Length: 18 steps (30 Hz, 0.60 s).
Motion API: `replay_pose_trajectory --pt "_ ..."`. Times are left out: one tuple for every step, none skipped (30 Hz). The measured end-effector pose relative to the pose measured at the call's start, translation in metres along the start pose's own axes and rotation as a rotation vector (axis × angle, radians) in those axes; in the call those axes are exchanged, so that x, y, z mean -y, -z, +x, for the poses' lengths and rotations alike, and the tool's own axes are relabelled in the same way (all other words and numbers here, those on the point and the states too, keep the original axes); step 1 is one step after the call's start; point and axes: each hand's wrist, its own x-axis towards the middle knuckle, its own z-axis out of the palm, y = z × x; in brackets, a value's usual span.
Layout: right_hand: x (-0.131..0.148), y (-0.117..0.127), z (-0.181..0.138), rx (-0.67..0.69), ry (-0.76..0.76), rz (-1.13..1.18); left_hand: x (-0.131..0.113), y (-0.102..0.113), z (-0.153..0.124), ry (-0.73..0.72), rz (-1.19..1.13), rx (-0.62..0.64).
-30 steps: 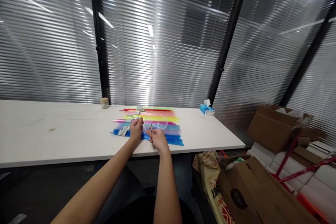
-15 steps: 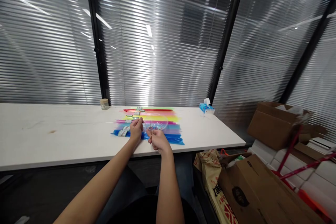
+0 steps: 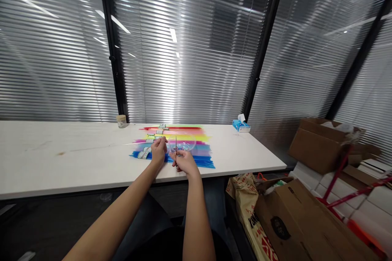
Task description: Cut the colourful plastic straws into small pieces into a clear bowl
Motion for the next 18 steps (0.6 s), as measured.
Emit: replay_pose_trajectory --pt "-0.001 0.002 0.001 -0.006 0.013 0.008 0.0 0.0 0.0 -0.001 -0.001 0.002" --pt "-0.002 0.003 0.001 -0.013 0.029 0.017 0.0 0.0 0.0 -0.001 -0.002 0.006" --pt "-0.003 0.005 0.002 -0.021 0.045 0.026 0.001 0.001 0.0 0.0 -0.003 0.011" --pt "-0.003 0.007 0.003 -0.028 0.06 0.034 0.002 0.001 -0.001 0.001 -0.003 0.017" --pt "-0.004 0.009 0.003 -0.036 0.076 0.043 0.003 0.001 0.0 0.001 -0.003 0.022" --pt "-0.004 0.01 0.003 -0.042 0.092 0.052 0.004 0.002 0.0 0.002 -0.002 0.026" --pt "-0.004 0.011 0.003 -0.05 0.108 0.063 0.004 0.002 0.0 0.002 -0.001 0.028" --pt "-0.004 0.012 0.003 -0.059 0.124 0.074 0.005 0.003 0.0 0.003 0.001 0.031" --pt "-0.004 0.013 0.003 -0.071 0.139 0.085 0.006 0.003 0.001 0.004 0.003 0.032" --pt "-0.004 0.014 0.003 -0.083 0.152 0.096 0.007 0.003 0.001 0.006 0.005 0.033" --pt "-0.004 0.015 0.003 -0.096 0.16 0.105 0.007 0.003 0.001 0.007 0.007 0.033" --pt "-0.004 0.015 0.003 -0.107 0.164 0.112 0.007 0.003 0.002 0.008 0.009 0.032" --pt "-0.003 0.016 0.003 -0.118 0.165 0.117 0.007 0.003 0.002 0.009 0.011 0.031" --pt "-0.003 0.016 0.002 -0.128 0.165 0.12 0.007 0.002 0.002 0.01 0.013 0.029" --pt "-0.003 0.016 0.002 -0.137 0.165 0.122 0.006 0.002 0.001 0.011 0.013 0.028" --pt "-0.003 0.016 0.002 -0.147 0.164 0.123 0.006 0.001 0.001 0.012 0.013 0.027" --pt "-0.002 0.016 0.001 -0.157 0.162 0.122 0.005 0.001 0.001 0.013 0.012 0.027" --pt "-0.002 0.016 0.001 -0.165 0.158 0.12 0.005 0.001 0.001 0.012 0.011 0.028"
